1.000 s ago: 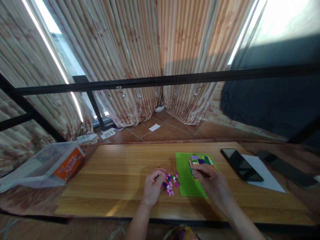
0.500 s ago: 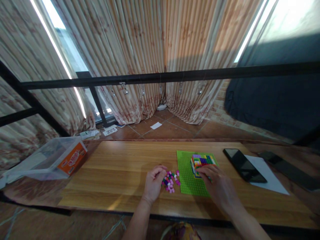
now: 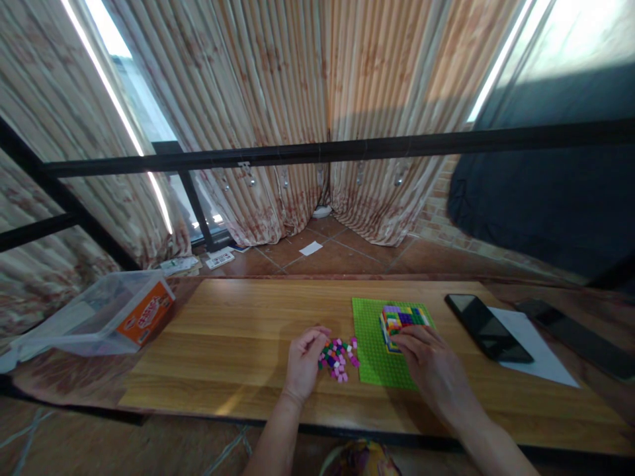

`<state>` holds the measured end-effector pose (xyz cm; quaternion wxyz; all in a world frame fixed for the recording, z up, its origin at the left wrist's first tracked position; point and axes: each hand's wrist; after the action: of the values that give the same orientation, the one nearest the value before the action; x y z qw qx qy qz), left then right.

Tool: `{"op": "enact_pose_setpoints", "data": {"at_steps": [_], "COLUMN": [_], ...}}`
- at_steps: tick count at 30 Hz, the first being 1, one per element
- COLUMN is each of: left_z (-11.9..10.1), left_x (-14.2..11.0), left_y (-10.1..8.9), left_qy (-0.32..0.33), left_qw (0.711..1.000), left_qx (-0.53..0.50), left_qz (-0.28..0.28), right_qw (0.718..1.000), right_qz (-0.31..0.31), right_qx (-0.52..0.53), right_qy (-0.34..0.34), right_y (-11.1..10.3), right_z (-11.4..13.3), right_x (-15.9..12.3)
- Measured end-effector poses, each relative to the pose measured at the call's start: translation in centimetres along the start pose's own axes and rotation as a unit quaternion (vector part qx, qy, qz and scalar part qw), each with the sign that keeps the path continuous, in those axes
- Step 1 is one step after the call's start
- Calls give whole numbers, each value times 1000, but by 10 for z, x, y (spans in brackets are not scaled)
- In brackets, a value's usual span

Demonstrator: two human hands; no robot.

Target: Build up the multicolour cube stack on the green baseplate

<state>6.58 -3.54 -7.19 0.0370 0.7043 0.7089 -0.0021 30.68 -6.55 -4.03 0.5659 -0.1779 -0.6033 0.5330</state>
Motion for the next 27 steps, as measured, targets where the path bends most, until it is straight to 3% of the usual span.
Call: {"op": "enact_pose_setpoints", "data": {"at_steps": [9,27], "left_z": [2,0], "left_x": [1,0], "left_y": [0,1], "left_qy": [-24,-11], "left_qw": [999,999], "left_qx": [-30,-30], "left_qz": [-12,-14], "right_qw": [999,987], "right_qz": [-34,-103], "right_qx": [23,98], "right_qy": [14,80], "right_y": [7,17], "right_z": [-5,2], "right_x": [-3,-4]}}
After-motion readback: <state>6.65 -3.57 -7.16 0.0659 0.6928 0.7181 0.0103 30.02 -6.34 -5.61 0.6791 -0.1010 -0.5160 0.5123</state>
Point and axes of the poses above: each hand's wrist, its own x-axis towards the middle knuckle, its own y-axis out of the palm, z = x × y, and after that the axes turned 9 degrees about -y, right-handed
